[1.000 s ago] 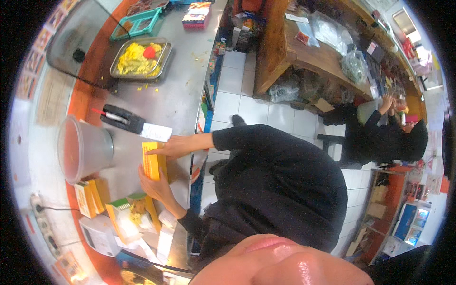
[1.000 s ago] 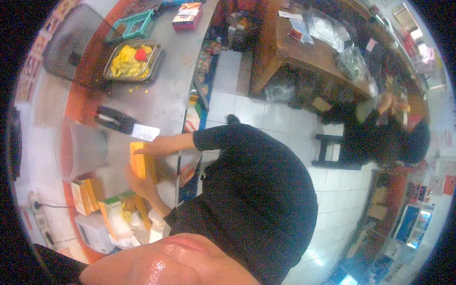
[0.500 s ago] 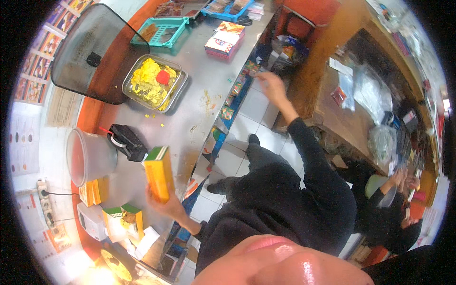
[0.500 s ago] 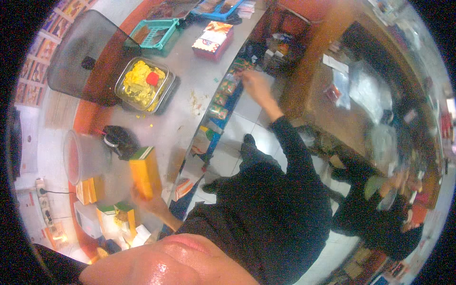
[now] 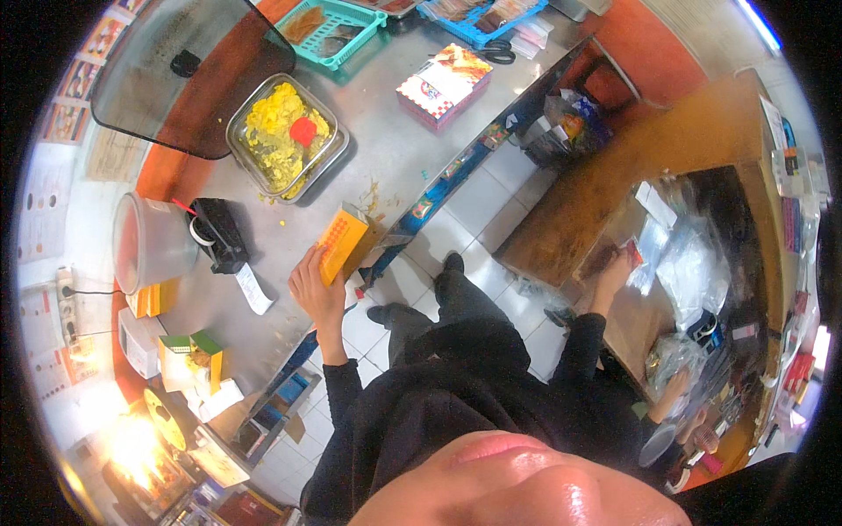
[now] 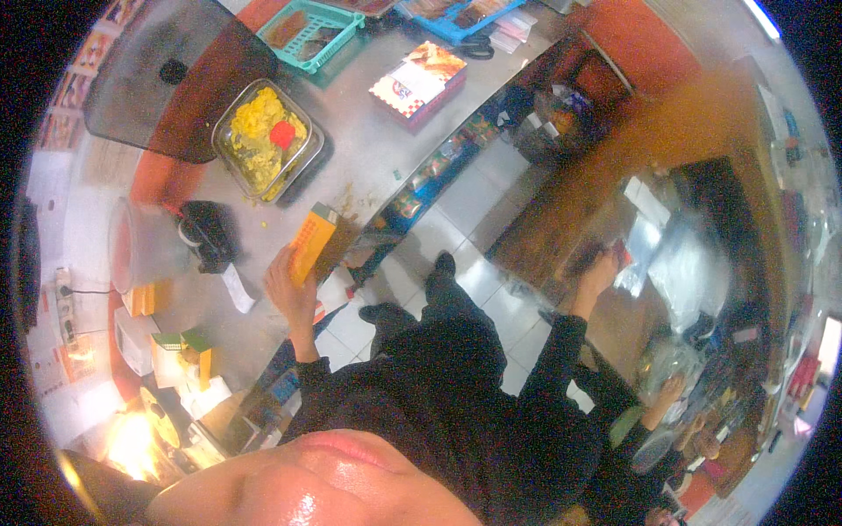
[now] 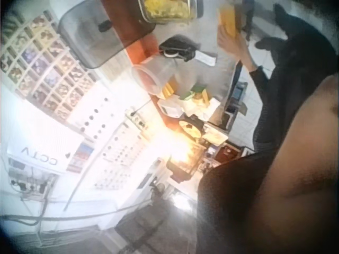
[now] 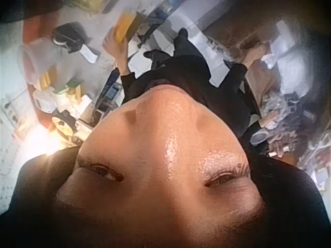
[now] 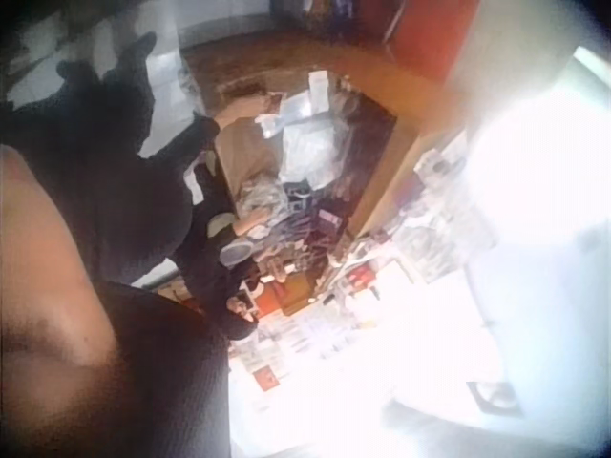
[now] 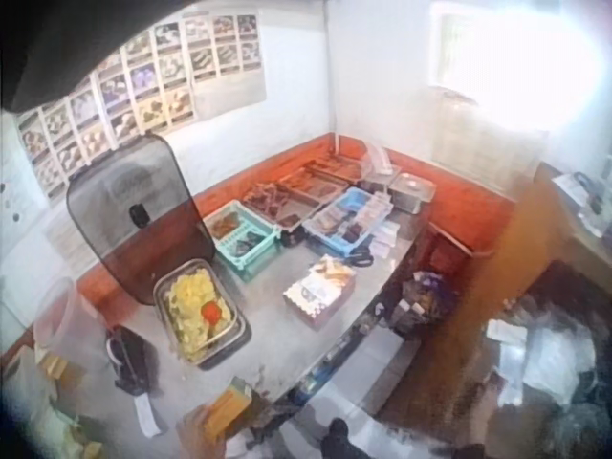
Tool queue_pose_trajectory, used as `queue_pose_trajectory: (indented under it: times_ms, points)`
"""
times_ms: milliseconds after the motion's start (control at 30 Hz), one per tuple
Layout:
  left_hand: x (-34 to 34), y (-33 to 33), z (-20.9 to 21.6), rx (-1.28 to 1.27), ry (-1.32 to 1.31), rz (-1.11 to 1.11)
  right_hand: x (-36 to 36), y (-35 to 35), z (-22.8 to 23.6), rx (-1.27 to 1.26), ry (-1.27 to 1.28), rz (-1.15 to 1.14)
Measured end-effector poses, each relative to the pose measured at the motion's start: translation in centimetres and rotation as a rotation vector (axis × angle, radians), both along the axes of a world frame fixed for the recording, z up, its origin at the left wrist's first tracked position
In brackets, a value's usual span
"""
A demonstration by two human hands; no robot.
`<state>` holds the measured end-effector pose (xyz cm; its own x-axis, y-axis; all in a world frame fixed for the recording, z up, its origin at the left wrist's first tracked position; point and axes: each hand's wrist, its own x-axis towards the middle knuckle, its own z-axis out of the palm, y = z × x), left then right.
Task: The person assembles small rectangular cardboard boxes by folding flaps and inserting tabs. They handle multiple boxes one at a time, occasionally writing on them with a pen and stacking the finished units on a counter.
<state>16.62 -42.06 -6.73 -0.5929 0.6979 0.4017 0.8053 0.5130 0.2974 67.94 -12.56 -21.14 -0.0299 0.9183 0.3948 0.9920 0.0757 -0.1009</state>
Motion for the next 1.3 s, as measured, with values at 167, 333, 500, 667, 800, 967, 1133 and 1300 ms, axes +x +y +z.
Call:
queue_pose_trajectory:
  times_ms: [167,333,500,667,800,967,1133,1300]
  points:
    - [-1.1,1.4,0.6,-0.048,-0.093,0.089,2.0,1.0,-0.7,0.047,0.230,0.019]
    - [-1.8,1.7,0.9,-0.055,-0.156,0.111,2.0,1.2,0.7,-0.044,0.456,0.000]
    - [-2.6,1.3,0.8,-0.067,-0.155,0.089,-3.9,4.4,7.3,-0.536,0.487,0.047]
    - [-2.5,1.5,1.8,-0.053,-0.173,0.109,-24.8,9.8,22.3,-0.550,0.468,0.776]
    - [-2.1,1.9,1.9,-0.061,-0.155,0.111,-39.3,18.1,24.3,0.109,0.342,1.196]
    - [-1.2,1.5,1.1,-0.029,-0.119,0.124,-50.9,23.0,19.6,0.106,0.283,1.397]
    - [-0.5,1.0,1.1,-0.035,-0.149,0.145,-51.8,22.3,15.2,-0.489,-0.726,1.234]
    - [-0.2,1.1,1.2,-0.069,-0.147,0.149,-49.3,19.9,12.1,-0.299,-0.801,1.401]
